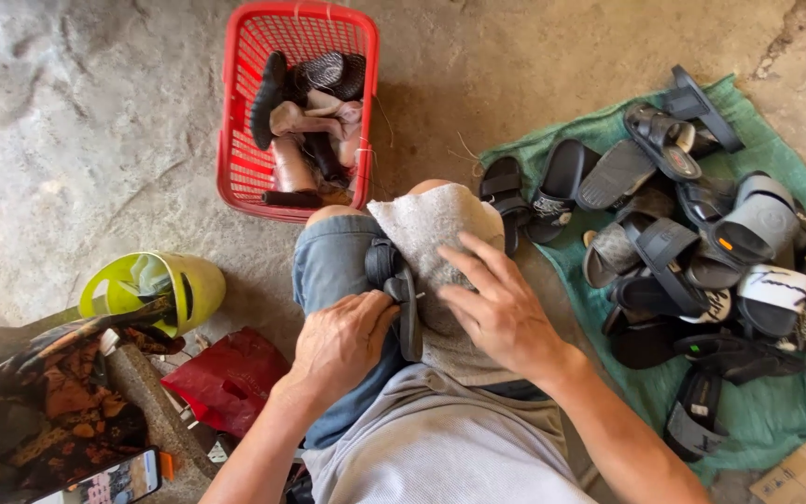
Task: Hand-stitching the sole of a black sandal using a needle and thread to repair it.
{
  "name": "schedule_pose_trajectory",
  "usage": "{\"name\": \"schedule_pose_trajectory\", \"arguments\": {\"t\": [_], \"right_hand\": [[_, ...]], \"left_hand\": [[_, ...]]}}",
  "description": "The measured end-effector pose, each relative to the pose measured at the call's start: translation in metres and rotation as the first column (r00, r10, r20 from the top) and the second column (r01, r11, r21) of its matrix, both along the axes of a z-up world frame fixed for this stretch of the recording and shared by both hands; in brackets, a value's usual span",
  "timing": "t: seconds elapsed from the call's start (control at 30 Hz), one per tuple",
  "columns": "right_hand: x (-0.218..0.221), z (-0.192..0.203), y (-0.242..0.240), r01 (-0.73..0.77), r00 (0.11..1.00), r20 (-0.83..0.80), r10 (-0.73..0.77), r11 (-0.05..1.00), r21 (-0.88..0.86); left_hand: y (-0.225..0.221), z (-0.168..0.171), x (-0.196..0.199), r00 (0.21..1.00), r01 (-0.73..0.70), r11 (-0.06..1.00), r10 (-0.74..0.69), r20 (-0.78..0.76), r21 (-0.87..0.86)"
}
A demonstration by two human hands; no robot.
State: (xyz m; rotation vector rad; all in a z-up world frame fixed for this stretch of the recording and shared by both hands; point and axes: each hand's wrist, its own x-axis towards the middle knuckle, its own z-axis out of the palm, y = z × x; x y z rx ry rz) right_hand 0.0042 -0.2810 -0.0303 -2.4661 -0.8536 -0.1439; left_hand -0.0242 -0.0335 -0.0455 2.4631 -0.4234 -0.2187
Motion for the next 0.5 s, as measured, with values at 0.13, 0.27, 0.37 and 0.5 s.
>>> {"name": "schedule_pose_trajectory", "arguments": {"t": [0.13, 0.27, 0.37, 0.5], "right_hand": [[-0.013, 0.031, -0.014, 0.107, 0.816, -0.538, 0.213, 0.858, 0.503], [-0.009, 0.030, -0.008, 0.547, 0.464, -0.858, 0.220, 0.691, 0.473], [-0.005, -0.006, 0.007, 0.241, 0.904, -0.425, -0.047, 0.877, 0.415], [-0.001, -0.024, 0.017, 0.188, 0.919, -0.387, -0.079, 0.949, 0.253]], "left_hand": [[0.000, -0.001, -0.004, 1.000, -0.003, 0.999, 0.004, -0.022, 0.054], [-0.006, -0.006, 0.004, 0.997, 0.015, 0.997, -0.009, -0.080, 0.080], [0.000, -0.036, 0.002, 0.980, -0.026, 0.996, 0.043, -0.193, 0.089], [0.004, -0.121, -0.002, 0.985, -0.174, 0.959, 0.169, 0.040, 0.226]]}}
